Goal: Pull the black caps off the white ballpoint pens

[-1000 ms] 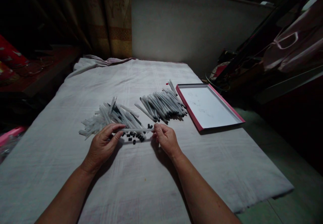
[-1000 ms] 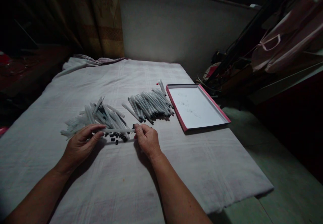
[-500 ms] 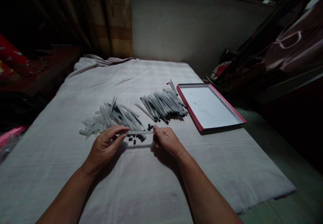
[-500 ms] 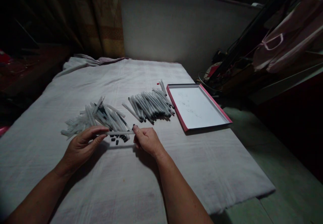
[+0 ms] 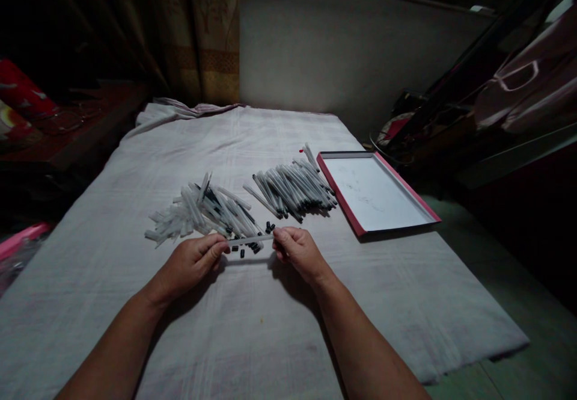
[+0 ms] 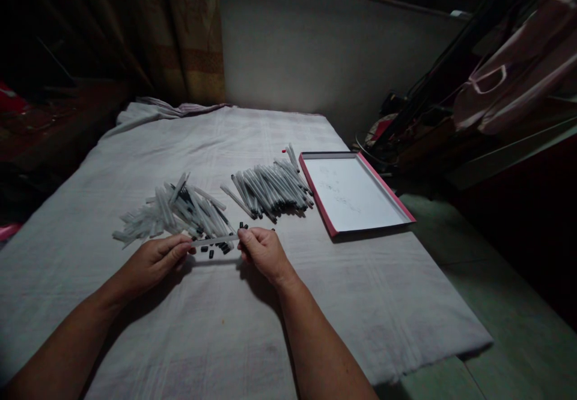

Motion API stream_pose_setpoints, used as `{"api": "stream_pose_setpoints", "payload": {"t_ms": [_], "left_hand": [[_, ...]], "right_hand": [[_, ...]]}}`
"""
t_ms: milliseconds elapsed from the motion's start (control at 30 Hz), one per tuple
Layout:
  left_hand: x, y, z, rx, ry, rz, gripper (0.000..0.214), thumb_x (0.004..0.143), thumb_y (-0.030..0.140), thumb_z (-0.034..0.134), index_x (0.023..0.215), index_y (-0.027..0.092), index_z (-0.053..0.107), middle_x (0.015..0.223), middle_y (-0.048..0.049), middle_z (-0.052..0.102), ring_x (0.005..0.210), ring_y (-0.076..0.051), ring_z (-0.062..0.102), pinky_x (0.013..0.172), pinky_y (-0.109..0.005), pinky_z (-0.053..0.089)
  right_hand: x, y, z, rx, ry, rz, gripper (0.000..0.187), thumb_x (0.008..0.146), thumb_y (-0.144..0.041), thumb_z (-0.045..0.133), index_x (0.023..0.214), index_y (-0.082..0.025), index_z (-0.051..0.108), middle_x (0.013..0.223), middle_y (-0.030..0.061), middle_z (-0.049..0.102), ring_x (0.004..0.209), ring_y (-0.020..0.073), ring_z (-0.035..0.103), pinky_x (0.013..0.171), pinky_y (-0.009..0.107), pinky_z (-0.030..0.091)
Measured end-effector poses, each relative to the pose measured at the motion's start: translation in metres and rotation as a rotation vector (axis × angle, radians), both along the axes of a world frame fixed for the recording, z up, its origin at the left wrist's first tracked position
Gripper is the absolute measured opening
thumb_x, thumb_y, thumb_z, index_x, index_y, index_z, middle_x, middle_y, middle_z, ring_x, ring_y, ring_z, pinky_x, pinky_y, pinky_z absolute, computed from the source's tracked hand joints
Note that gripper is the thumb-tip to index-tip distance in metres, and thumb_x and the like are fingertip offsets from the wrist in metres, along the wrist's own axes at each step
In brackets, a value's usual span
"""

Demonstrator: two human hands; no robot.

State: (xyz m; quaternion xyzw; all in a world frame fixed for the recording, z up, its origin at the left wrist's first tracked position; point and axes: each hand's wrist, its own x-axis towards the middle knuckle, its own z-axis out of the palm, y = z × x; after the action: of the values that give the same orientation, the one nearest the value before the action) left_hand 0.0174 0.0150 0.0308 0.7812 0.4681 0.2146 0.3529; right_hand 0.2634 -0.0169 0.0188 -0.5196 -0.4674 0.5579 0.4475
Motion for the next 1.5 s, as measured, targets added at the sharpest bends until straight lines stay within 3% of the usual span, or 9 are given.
{"api": "stream_pose_setpoints", "payload": {"t_ms": [267, 533, 667, 867, 967, 1100, 1233, 1367, 1500], "left_hand": [[-0.01, -0.006, -0.004, -0.493, -0.287, 0.241, 0.056, 0.082, 0.074, 0.051, 0.062, 0.021, 0.051, 0.049, 0.0051, 0.038, 0.042, -0.009, 0.03, 0.038, -0.021, 0.024], [-0.014, 0.006, 0.001, -0.768, -0.257, 0.137, 0.068, 0.063, 0.088, 0.059, 0.06, 0.022, 0.047, 0.041, 0.0082, 0.03, 0.037, -0.006, 0.021, 0.036, -0.021, 0.014], [-0.011, 0.005, -0.002, -0.684, -0.327, 0.155, 0.058, 0.07, 0.077, 0.065, 0.071, 0.02, 0.054, 0.05, 0.007, 0.039, 0.043, -0.007, 0.03, 0.039, -0.02, 0.021], [-0.01, 0.001, -0.012, -0.526, -0.365, 0.146, 0.045, 0.075, 0.06, 0.071, 0.092, 0.02, 0.06, 0.067, 0.0045, 0.052, 0.055, -0.008, 0.042, 0.049, -0.019, 0.031], [-0.009, 0.002, -0.011, -0.489, -0.308, 0.117, 0.043, 0.078, 0.061, 0.067, 0.093, 0.021, 0.06, 0.062, 0.0058, 0.048, 0.053, -0.009, 0.041, 0.048, -0.02, 0.031], [-0.012, 0.005, -0.008, -0.379, -0.232, 0.061, 0.049, 0.08, 0.067, 0.06, 0.069, 0.02, 0.055, 0.064, 0.0015, 0.052, 0.056, -0.01, 0.043, 0.049, -0.021, 0.035], [-0.019, 0.008, -0.008, -0.568, -0.309, 0.16, 0.064, 0.079, 0.081, 0.046, 0.057, 0.022, 0.041, 0.045, 0.0066, 0.031, 0.042, -0.008, 0.025, 0.04, -0.021, 0.021], [-0.016, 0.007, -0.004, -0.545, -0.358, 0.261, 0.062, 0.075, 0.082, 0.052, 0.068, 0.021, 0.051, 0.047, 0.0078, 0.035, 0.041, -0.007, 0.027, 0.039, -0.02, 0.02], [-0.014, 0.009, -0.001, -0.306, -0.331, 0.365, 0.057, 0.072, 0.076, 0.061, 0.09, 0.022, 0.059, 0.058, 0.0057, 0.048, 0.048, -0.01, 0.041, 0.042, -0.021, 0.028]], "right_hand": [[-0.005, -0.006, -0.001, 0.435, -0.287, 0.072, 0.023, 0.092, -0.03, 0.054, 0.077, -0.019, 0.067, 0.07, 0.001, 0.068, 0.068, 0.0134, 0.062, 0.066, 0.024, 0.046], [-0.001, -0.007, -0.002, 0.579, -0.402, 0.063, 0.016, 0.091, -0.028, 0.058, 0.088, -0.021, 0.073, 0.083, 0.0045, 0.075, 0.079, 0.0172, 0.068, 0.076, 0.027, 0.05], [-0.001, -0.006, -0.005, 0.398, -0.332, 0.087, 0.018, 0.089, -0.032, 0.059, 0.088, -0.019, 0.072, 0.078, 0.0029, 0.073, 0.072, 0.016, 0.066, 0.069, 0.026, 0.049], [-0.007, -0.003, -0.01, 0.07, -0.301, 0.126, 0.039, 0.091, -0.048, 0.056, 0.07, -0.017, 0.067, 0.056, -0.0015, 0.06, 0.049, 0.0109, 0.051, 0.051, 0.022, 0.039], [-0.009, -0.003, -0.007, 0.09, -0.38, 0.142, 0.04, 0.09, -0.047, 0.058, 0.063, -0.017, 0.065, 0.052, -0.003, 0.055, 0.052, 0.0113, 0.051, 0.054, 0.022, 0.037], [-0.005, -0.003, -0.002, 0.218, -0.388, 0.096, 0.034, 0.087, -0.043, 0.059, 0.064, -0.019, 0.065, 0.057, -0.0026, 0.056, 0.059, 0.013, 0.052, 0.059, 0.024, 0.038], [0.007, -0.001, 0.0, 0.317, -0.318, -0.126, 0.027, 0.084, -0.044, 0.061, 0.071, -0.02, 0.066, 0.06, -0.0024, 0.055, 0.06, 0.014, 0.05, 0.058, 0.025, 0.04], [0.008, 0.003, -0.008, 0.334, -0.331, -0.296, 0.026, 0.087, -0.043, 0.057, 0.081, -0.02, 0.069, 0.065, -0.0002, 0.06, 0.063, 0.0161, 0.056, 0.062, 0.027, 0.045], [-0.002, 0.006, -0.018, 0.379, -0.536, -0.312, 0.027, 0.09, -0.031, 0.052, 0.1, -0.019, 0.075, 0.095, 0.0088, 0.075, 0.091, 0.0224, 0.068, 0.085, 0.033, 0.051]]}}
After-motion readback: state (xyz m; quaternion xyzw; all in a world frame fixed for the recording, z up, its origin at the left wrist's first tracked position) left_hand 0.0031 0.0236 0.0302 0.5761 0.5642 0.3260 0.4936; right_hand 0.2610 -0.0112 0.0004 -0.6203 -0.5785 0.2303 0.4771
